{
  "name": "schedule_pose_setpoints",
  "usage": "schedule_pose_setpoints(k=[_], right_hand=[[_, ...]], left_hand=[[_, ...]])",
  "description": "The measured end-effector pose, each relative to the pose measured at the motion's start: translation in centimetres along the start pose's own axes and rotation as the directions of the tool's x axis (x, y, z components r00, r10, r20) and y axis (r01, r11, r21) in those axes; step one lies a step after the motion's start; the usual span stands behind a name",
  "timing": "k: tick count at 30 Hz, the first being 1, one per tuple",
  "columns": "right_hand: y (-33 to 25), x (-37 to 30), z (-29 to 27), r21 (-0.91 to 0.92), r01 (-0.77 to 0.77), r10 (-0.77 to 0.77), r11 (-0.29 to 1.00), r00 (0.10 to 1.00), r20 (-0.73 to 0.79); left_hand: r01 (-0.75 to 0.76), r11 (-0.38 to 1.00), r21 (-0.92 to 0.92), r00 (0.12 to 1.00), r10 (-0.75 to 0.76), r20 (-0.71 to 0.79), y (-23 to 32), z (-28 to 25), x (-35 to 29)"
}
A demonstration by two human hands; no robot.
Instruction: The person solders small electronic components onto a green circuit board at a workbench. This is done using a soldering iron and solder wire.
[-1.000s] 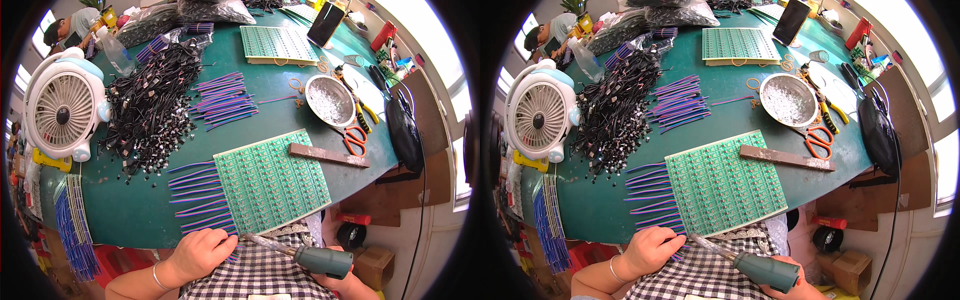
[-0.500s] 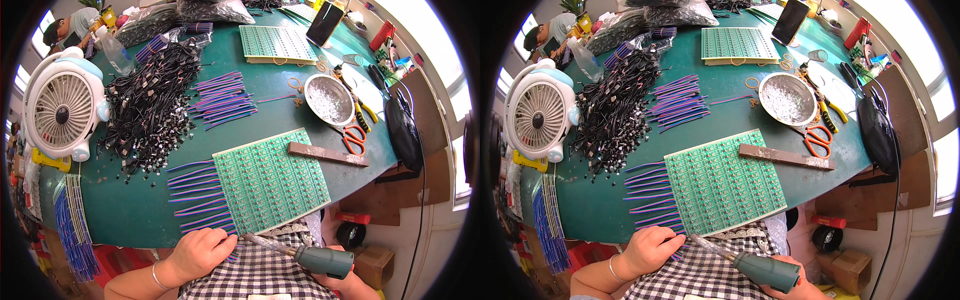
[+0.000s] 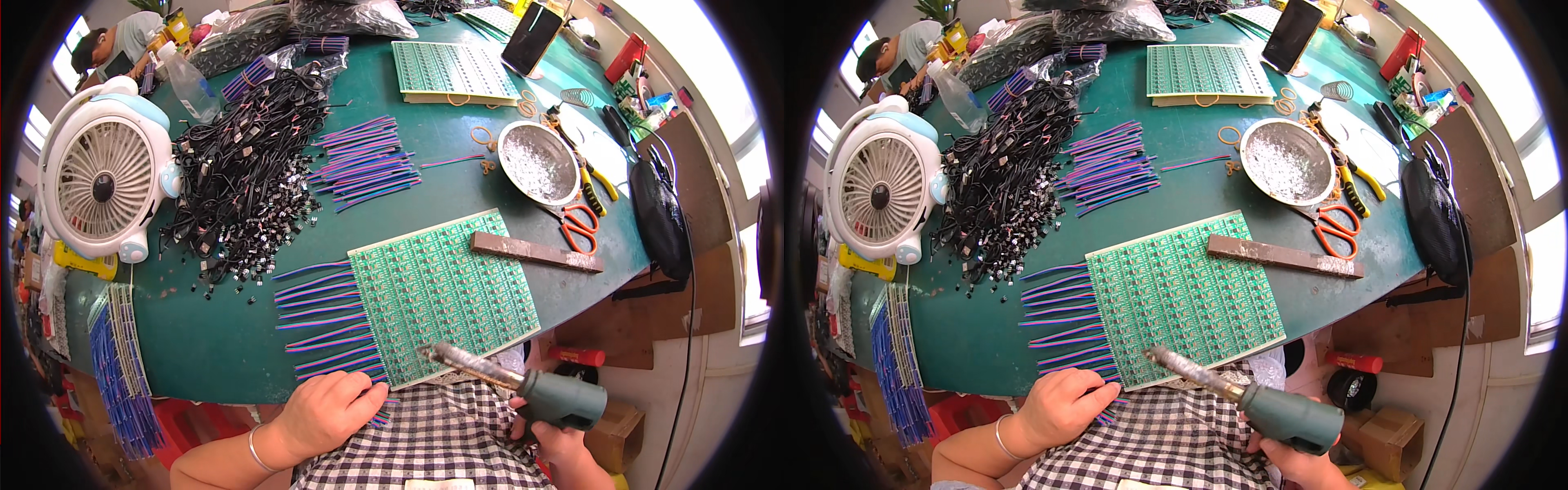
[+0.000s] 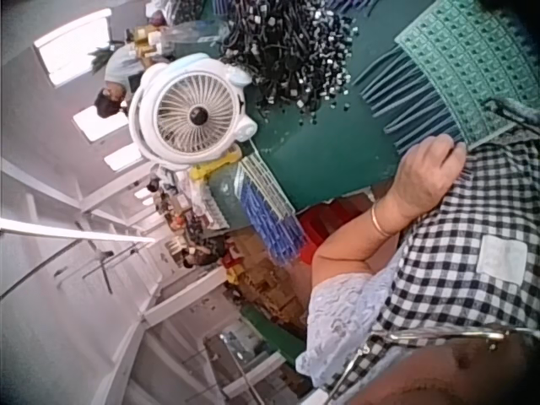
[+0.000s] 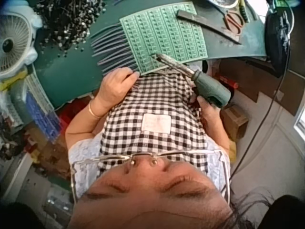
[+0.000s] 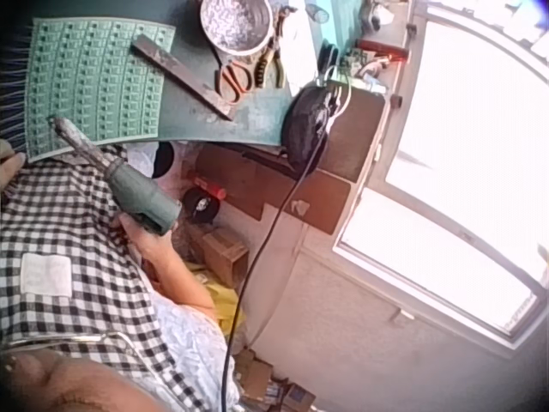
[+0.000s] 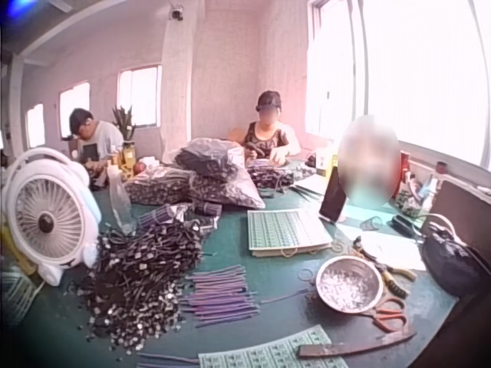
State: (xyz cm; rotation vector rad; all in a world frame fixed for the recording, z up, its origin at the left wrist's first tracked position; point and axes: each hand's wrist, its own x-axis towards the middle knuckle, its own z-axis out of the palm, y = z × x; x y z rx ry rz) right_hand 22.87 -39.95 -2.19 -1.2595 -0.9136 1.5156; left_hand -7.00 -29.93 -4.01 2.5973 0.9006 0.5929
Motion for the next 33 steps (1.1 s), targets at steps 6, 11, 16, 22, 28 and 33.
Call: schedule_pose_setpoints(k=[6,11,16,22,28,33], right_hand=[[-0.3,1.4,-0.1,-0.003,0.058,-0.058,0.998,0.998,-0.033],[-1.5,2.1,-0.1,0.108,-0.057,0.056,0.993,0.998,0.012],[-0.1,0.3,-0.7,0.080,-0.106,0.111,0.991,0.992,-0.059],[-0.4,1.2,-0.6,-0.062,-0.104,0.109,0.993,0.990,0.093],[-0.6,1.4,-0.2,-0.165,-0.038,0.055,0.986,0.993,0.102],[-0.8,1.3,-0.7,-0.213,-0.030,0.050,0.977,0.995,0.090]], left_hand=[[0.049,0.998,-0.049,0.998,-0.047,0.037,0.0,-0.4,0.2],[0.086,0.995,-0.058,0.990,-0.079,0.116,0.1,-1.5,0.3],[0.063,0.998,-0.019,0.994,-0.061,0.093,0.3,-1.3,0.7],[0.049,0.999,-0.013,0.996,-0.048,0.076,0.3,-1.3,0.7],[0.034,0.999,-0.016,0.998,-0.033,0.057,0.4,-1.2,0.5],[0.032,0.999,-0.013,0.998,-0.032,0.047,0.3,-1.1,0.5]])
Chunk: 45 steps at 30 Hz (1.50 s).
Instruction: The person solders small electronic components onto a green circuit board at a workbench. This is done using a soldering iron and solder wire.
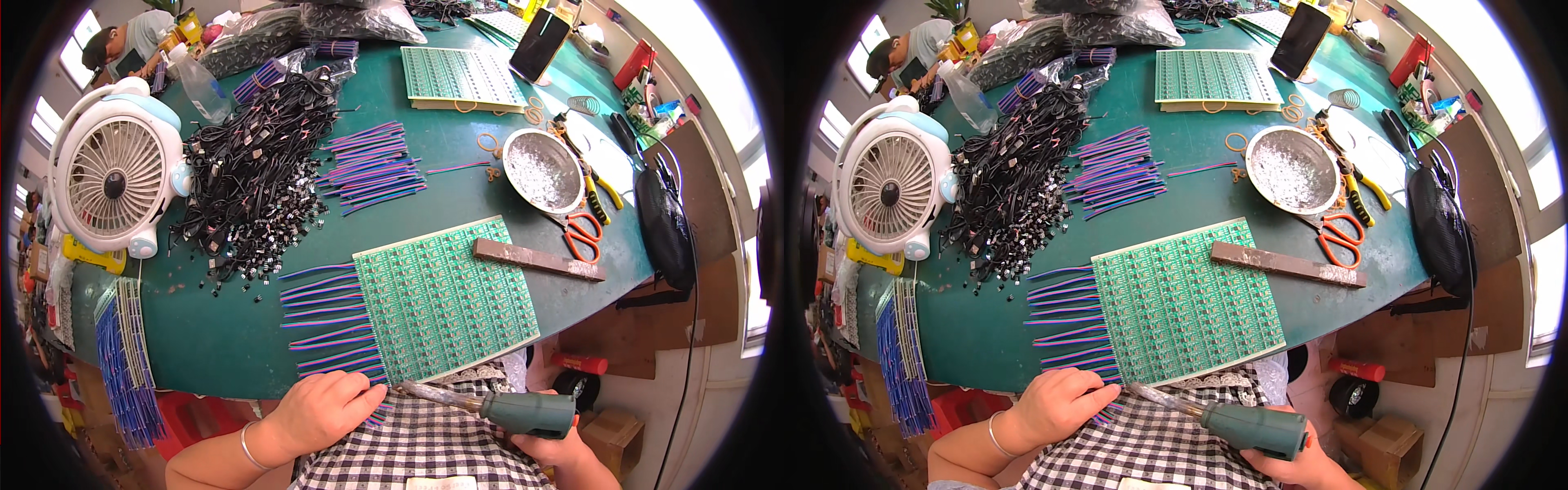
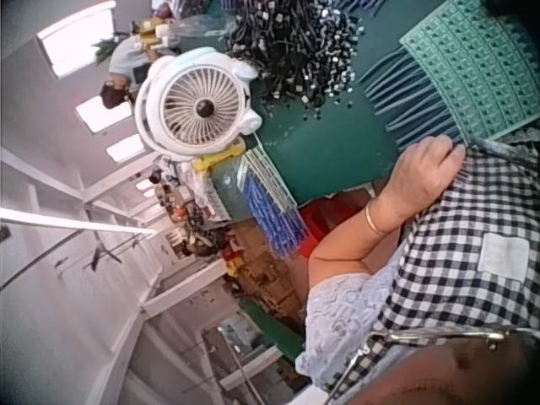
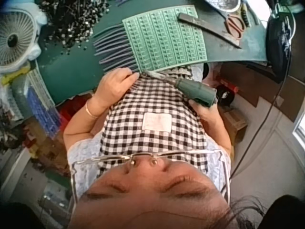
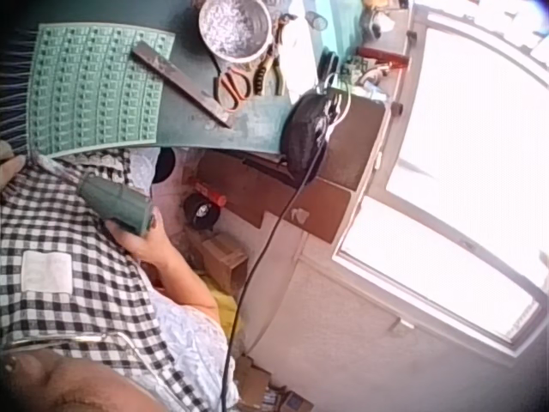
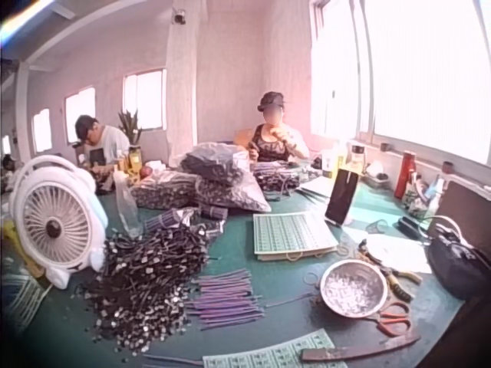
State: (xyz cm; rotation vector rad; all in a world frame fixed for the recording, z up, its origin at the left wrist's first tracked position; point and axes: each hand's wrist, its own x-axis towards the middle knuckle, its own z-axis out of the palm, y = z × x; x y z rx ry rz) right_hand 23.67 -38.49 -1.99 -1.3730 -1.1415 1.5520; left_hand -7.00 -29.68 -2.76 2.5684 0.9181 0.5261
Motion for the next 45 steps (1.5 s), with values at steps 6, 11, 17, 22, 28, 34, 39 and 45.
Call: schedule_pose_setpoints(k=[6,11,17,22,28,34,39,45], right_hand=[[-1.2,0.0,-0.6,0.290,0.018,0.022,0.957,0.991,-0.133],[-0.8,1.1,-2.2,0.325,0.215,-0.115,0.921,0.946,-0.302],[-5.0,5.8,-4.0,0.150,0.477,-0.294,0.866,0.729,-0.618],[-7.8,10.5,-6.8,-0.316,0.239,-0.389,0.918,0.694,-0.606],[-8.3,10.1,-6.5,-0.066,0.283,-0.273,0.957,0.794,-0.544],[-7.0,11.2,-4.2,0.224,0.291,-0.221,0.930,0.930,-0.293],[-6.8,12.0,-2.5,0.417,0.256,-0.152,0.872,0.952,-0.267],[-4.7,11.9,-1.0,0.549,0.034,-0.005,0.835,0.999,-0.054]], left_hand=[[-0.013,1.000,0.012,1.000,0.013,-0.001,0.1,-0.1,0.3],[0.003,0.999,0.035,0.999,-0.004,0.051,-0.1,-0.1,0.2],[0.078,0.996,-0.044,0.997,-0.079,-0.021,1.4,-3.2,1.4],[0.340,0.735,-0.586,0.909,-0.417,0.005,0.1,-4.8,3.2],[0.668,-0.141,-0.731,0.606,-0.467,0.644,-0.9,-3.4,5.7],[0.654,-0.192,-0.732,0.623,-0.411,0.665,-2.4,-2.2,7.2],[0.547,-0.175,-0.819,0.669,-0.497,0.553,-2.7,-1.7,7.5],[0.543,0.511,-0.666,0.788,-0.585,0.194,-3.7,-2.2,7.5]])
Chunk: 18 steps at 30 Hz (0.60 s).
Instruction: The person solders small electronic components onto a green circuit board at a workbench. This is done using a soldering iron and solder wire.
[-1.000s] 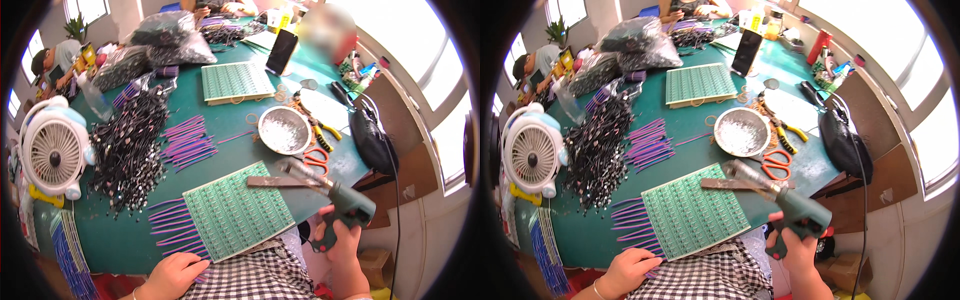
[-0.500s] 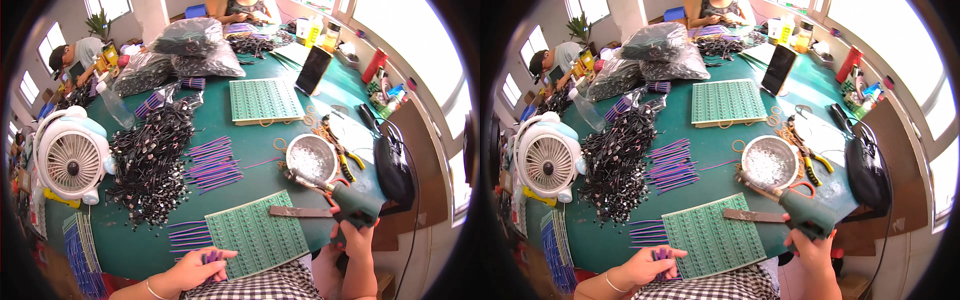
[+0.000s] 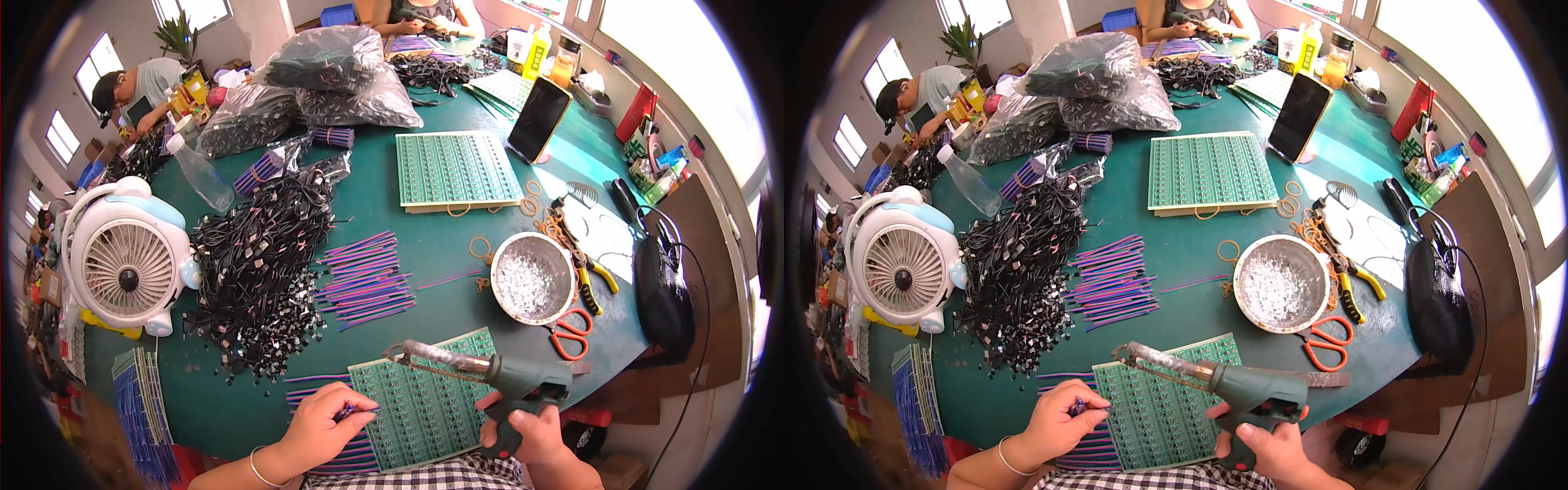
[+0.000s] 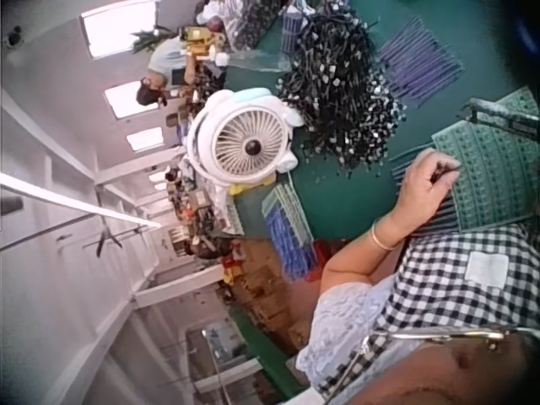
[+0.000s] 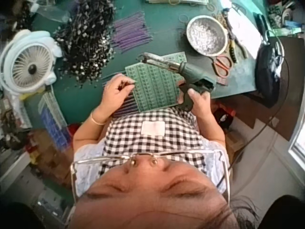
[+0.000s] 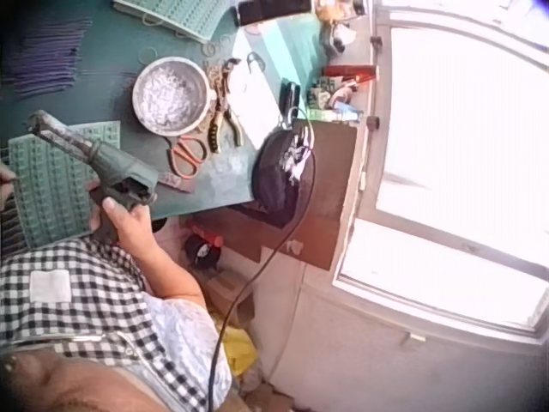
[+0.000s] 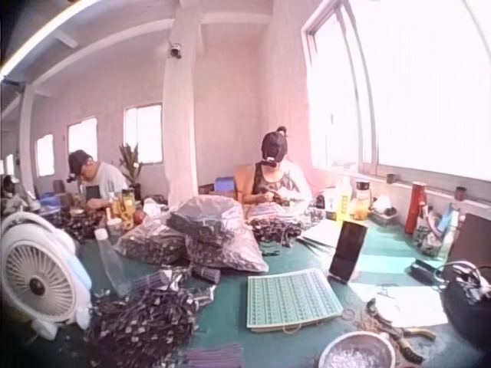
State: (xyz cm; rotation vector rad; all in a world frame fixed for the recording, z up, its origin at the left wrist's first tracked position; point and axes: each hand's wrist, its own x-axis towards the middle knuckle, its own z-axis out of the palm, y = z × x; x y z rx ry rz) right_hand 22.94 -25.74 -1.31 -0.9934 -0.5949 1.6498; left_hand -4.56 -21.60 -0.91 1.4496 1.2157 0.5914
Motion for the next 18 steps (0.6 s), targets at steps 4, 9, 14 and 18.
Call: schedule_pose_setpoints(k=[4,9,14,18], right_hand=[[1.7,0.0,-1.9,-0.057,-0.093,0.097,0.994,0.992,0.078],[1.5,-1.2,-0.5,-0.271,-0.027,0.028,0.962,1.000,-0.002],[0.8,-1.6,0.1,-0.473,-0.057,0.076,0.879,0.997,0.022],[1.0,-1.2,0.3,-0.703,0.165,-0.098,0.692,0.986,0.135]], left_hand=[[-0.283,0.909,0.305,0.930,0.338,-0.144,0.6,-0.8,1.3],[-0.346,0.656,0.671,0.878,0.478,-0.015,0.6,-2.2,2.2],[-0.421,0.639,0.644,0.851,0.525,0.035,-0.9,-2.2,3.3],[-0.448,0.613,0.651,0.843,0.532,0.079,-1.6,-2.0,3.9]])
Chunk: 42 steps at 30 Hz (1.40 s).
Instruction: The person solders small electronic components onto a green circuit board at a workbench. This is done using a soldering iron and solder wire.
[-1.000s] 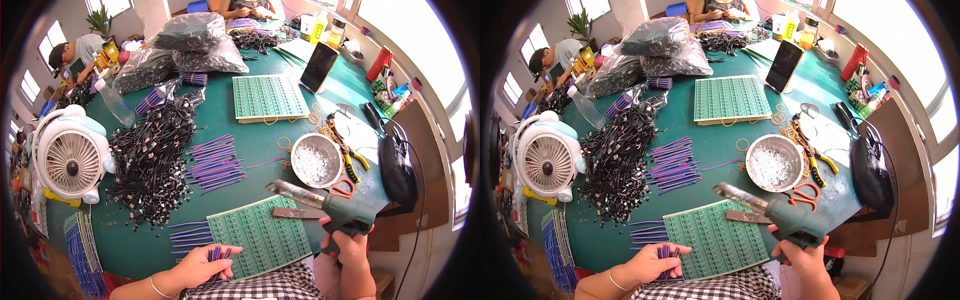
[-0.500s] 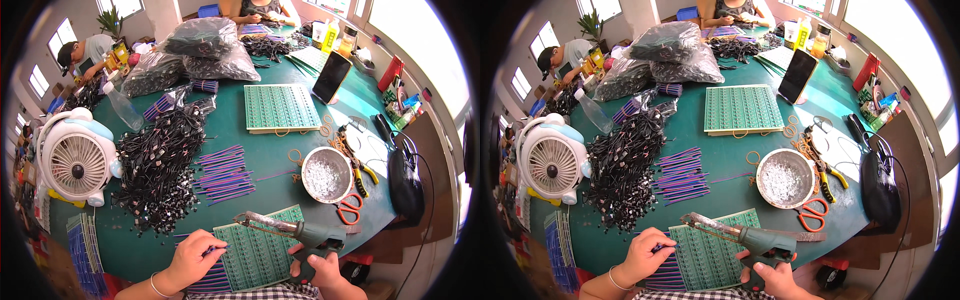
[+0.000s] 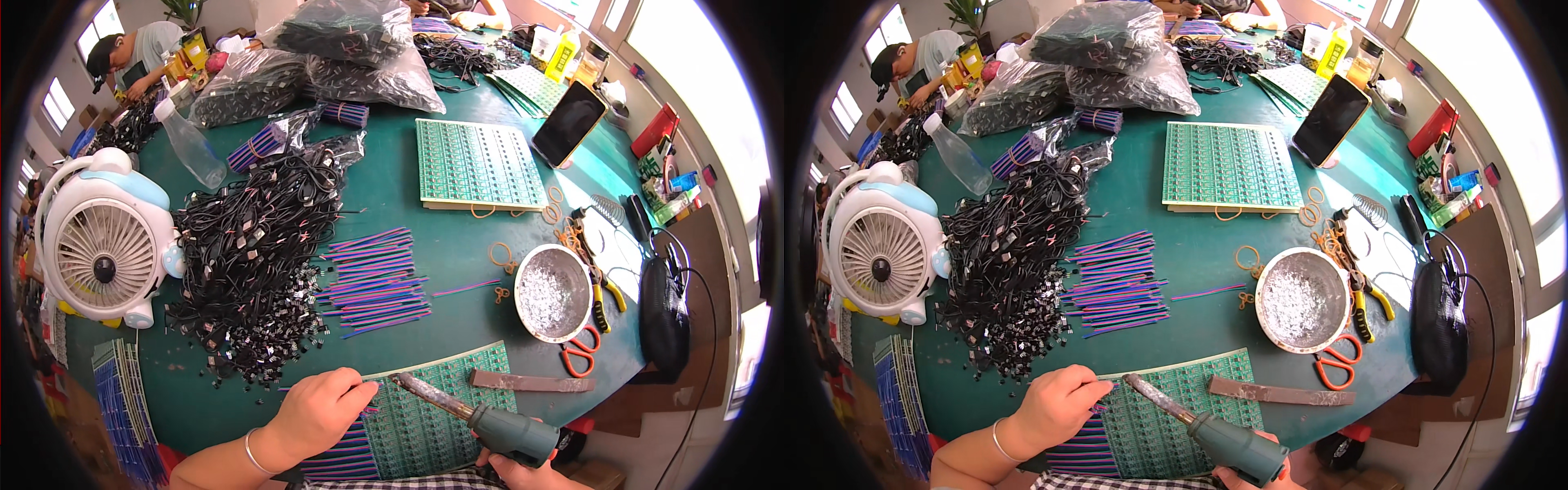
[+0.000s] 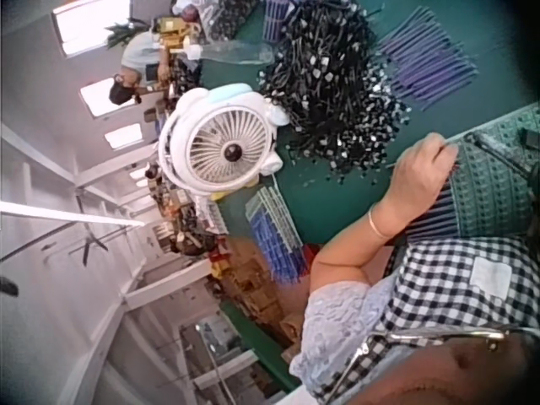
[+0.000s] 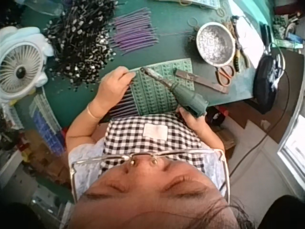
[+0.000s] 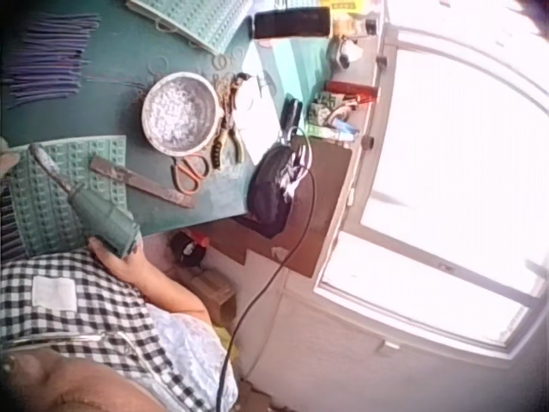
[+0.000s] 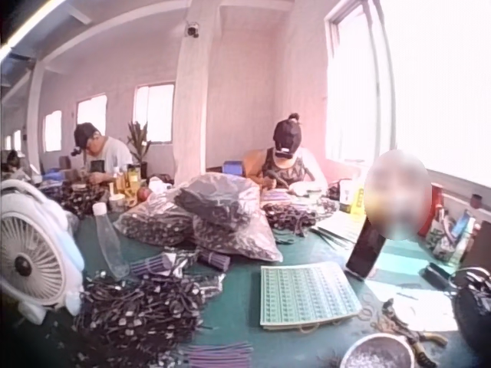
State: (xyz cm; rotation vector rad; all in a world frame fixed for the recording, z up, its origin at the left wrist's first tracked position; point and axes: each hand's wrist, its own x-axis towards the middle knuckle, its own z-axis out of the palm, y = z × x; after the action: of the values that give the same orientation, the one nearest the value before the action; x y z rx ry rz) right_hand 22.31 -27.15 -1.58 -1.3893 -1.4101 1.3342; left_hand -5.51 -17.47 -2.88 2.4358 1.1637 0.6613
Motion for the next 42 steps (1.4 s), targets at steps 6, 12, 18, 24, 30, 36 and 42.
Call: schedule_pose_setpoints(k=[6,12,18,24,30,36,42], right_hand=[[-1.1,0.2,0.7,-0.153,0.048,-0.052,0.987,0.998,-0.024],[-1.2,0.3,1.1,-0.102,0.006,-0.015,0.995,0.996,-0.091],[-1.2,0.3,1.2,-0.183,0.108,-0.119,0.977,0.991,-0.053],[-1.3,0.5,1.4,-0.237,0.100,-0.121,0.966,0.990,-0.076],[-1.9,0.2,1.1,-0.205,0.063,-0.077,0.977,0.995,-0.063],[-0.7,-0.2,1.2,-0.249,0.105,-0.128,0.963,0.989,-0.078],[-1.3,-0.1,1.3,-0.233,0.110,-0.137,0.966,0.985,-0.104]], left_hand=[[0.005,1.000,-0.017,1.000,-0.005,-0.022,-0.4,0.3,-0.2],[-0.005,1.000,0.005,1.000,0.005,-0.018,-0.7,0.6,-0.4],[-0.009,1.000,-0.019,1.000,0.008,-0.026,-0.9,0.7,-0.5],[0.005,1.000,-0.019,1.000,-0.006,-0.023,-0.8,0.6,-0.5],[-0.022,1.000,-0.003,1.000,0.022,-0.018,-0.8,0.7,-0.3],[-0.021,0.999,0.027,1.000,0.021,0.001,-0.8,0.6,-0.4],[-0.037,0.999,0.037,0.999,0.037,0.005,-0.7,0.6,-0.3]])
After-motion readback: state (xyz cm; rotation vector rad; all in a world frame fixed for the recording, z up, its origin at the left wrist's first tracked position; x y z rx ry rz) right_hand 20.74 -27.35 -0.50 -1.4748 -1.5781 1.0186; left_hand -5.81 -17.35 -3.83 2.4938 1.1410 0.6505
